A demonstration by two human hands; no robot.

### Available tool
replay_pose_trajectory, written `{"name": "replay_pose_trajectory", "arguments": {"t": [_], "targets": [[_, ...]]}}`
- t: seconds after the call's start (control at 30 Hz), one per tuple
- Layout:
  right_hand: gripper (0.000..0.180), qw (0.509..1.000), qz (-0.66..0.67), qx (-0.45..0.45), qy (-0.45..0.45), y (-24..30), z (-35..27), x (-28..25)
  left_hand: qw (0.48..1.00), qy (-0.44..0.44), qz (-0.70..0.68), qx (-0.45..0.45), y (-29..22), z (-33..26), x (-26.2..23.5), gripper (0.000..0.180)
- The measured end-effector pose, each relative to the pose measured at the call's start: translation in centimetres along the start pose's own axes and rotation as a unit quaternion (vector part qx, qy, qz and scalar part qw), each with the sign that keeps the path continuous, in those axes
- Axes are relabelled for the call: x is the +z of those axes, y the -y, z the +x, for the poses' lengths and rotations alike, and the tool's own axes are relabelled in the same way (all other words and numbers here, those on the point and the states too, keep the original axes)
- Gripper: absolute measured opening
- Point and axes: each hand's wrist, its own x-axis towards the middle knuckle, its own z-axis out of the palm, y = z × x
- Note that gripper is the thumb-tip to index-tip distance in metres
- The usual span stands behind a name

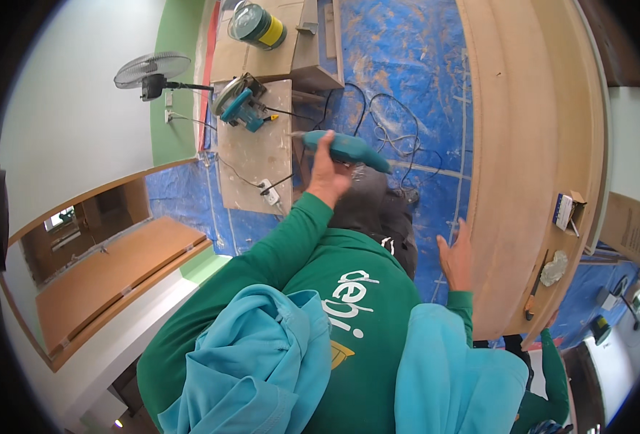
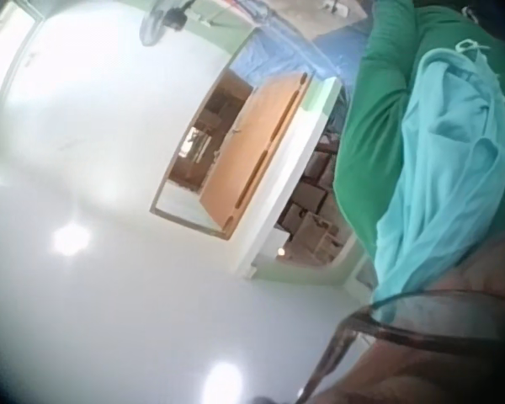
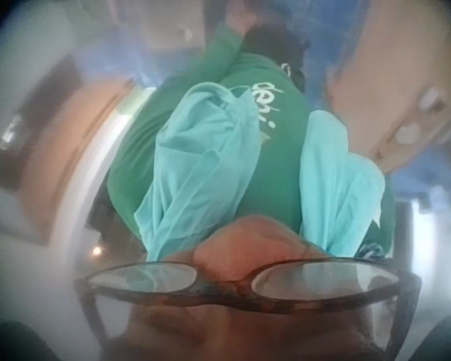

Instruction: The person measures and marks a large wooden panel using a tape measure and pencil, then uses a power drill to drive screws into the panel. The person also moves the panel and handles a green trash bag during the process.

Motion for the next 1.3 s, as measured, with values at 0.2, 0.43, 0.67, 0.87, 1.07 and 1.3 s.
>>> {"name": "replay_pose_trajectory", "arguments": {"t": [0.2, 0.43, 0.67, 0.87, 1.07, 1.3], "targets": [[0.063, 0.969, -0.099, 0.157, 0.166, -10.9, -6.7, 5.7, 0.974, -0.205, -0.094, 0.029, -9.2, 12.5, -10.6, 0.055], [0.063, 0.936, -0.016, 0.298, 0.187, -21.5, -22.6, 8.2, 0.987, -0.15, 0.058, -0.011, -18.8, 22.8, -29.9, 0.046], [0.055, 0.93, -0.11, 0.29, 0.196, -3.3, -17.3, 7.7, 0.906, -0.382, 0.142, -0.114, -20.4, 28.3, -32.4, 0.068], [0.062, 0.921, -0.098, 0.329, 0.184, 0.6, -12.3, 8.9, 0.886, -0.386, 0.213, -0.141, -20.7, 27.6, -31.3, 0.082], [0.061, 0.933, -0.111, 0.314, 0.136, 1.3, -10.3, 7.9, 0.874, -0.4, 0.231, -0.153, -21.6, 25.9, -27.4, 0.105], [0.068, 0.942, 0.007, 0.334, 0.025, -1.5, -4.8, 3.9, 0.849, -0.344, 0.398, -0.058, -22.2, 20.6, -29.8, 0.096]]}}
